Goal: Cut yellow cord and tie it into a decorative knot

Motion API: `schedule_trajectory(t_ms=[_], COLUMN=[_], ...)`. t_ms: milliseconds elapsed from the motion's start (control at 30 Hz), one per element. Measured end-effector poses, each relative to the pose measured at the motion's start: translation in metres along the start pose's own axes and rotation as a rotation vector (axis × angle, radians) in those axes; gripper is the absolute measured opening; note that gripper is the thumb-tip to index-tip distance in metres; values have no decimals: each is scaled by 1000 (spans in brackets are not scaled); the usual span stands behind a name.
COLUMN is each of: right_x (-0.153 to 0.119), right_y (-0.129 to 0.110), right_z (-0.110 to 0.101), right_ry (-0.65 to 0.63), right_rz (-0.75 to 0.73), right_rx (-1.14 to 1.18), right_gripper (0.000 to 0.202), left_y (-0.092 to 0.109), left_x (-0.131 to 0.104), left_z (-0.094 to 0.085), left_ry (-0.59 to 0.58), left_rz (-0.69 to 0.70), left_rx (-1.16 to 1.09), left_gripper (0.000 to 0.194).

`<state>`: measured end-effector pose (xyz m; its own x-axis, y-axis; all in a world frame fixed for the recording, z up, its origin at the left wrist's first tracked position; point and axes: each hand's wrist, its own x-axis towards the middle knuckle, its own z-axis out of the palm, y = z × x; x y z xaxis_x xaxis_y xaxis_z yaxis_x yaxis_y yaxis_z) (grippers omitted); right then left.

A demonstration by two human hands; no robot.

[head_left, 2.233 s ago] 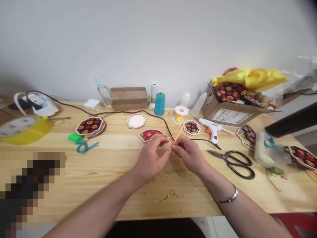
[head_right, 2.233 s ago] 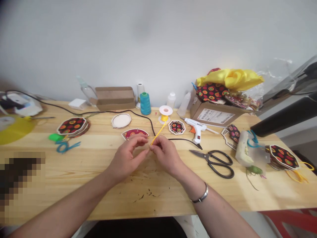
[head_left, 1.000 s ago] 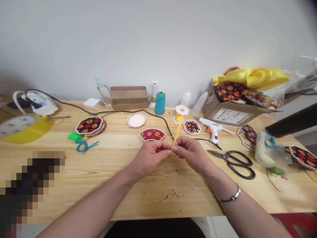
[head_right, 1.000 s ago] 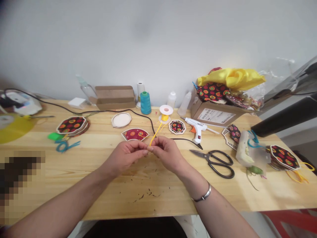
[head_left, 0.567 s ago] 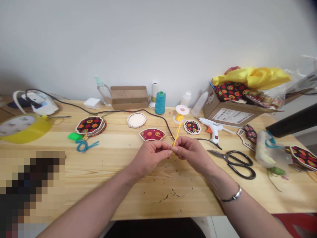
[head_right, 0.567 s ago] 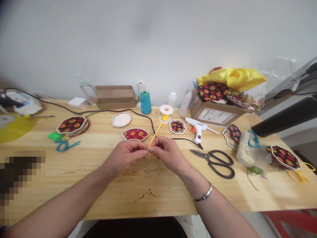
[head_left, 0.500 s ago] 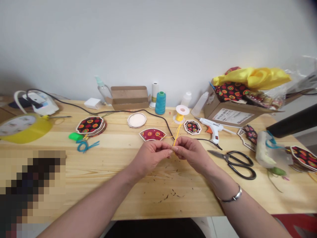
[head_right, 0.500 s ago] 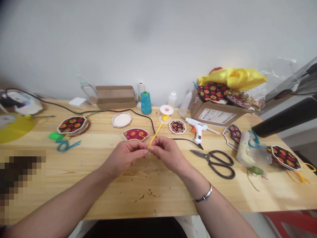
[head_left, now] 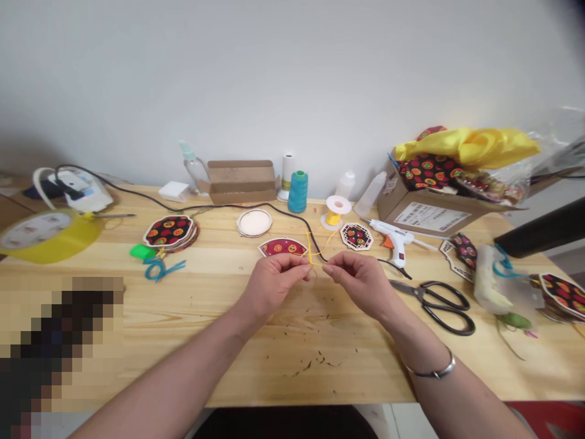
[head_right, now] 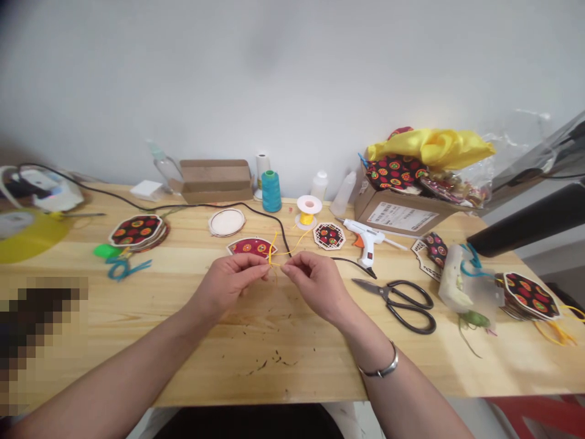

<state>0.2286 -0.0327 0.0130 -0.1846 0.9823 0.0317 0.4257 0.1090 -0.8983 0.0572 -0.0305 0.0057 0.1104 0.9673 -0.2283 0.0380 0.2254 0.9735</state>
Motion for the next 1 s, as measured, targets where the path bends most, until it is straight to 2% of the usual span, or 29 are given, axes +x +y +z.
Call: schedule_trajectory(t_ms=[100,200,400,533,633,733,800,933,1000], right_x=[-7,-14,-19,-20,-21,-22,-21,-12,-6], right_y=[-2,-3,6,9,7,4,1,2,3], right_z=[6,13,24,27,28,26,23,19,19], right_ry=[78,108,49,31,-17,-57,-15,163,83], right_rz=[-86,-232,-549,-647,-677,-683,-615,-297,-103], right_rx=[-47,-212,-683,-927,-968,-857,-642,-122,120], right_gripper=[16,15,19,23,25,21,18,15,16], left_y=[-4,-6,-5,-4,-4,-4,-4,-4,-3], left_x=[1,2,1,2,2,3,3,2,0], left_z=[0,0,3,3,2,0,0,1,2], left_ry=[9,17,26,-21,-62,-76,-78,-88,-105], left_rz=[25,34,-81,-163,-196,-193,-190,-189,-181], left_rx=[-37,-81,-208,-316,-380,-405,-412,-376,-341], left_gripper=[15,15,17,17,17,17,17,19,18])
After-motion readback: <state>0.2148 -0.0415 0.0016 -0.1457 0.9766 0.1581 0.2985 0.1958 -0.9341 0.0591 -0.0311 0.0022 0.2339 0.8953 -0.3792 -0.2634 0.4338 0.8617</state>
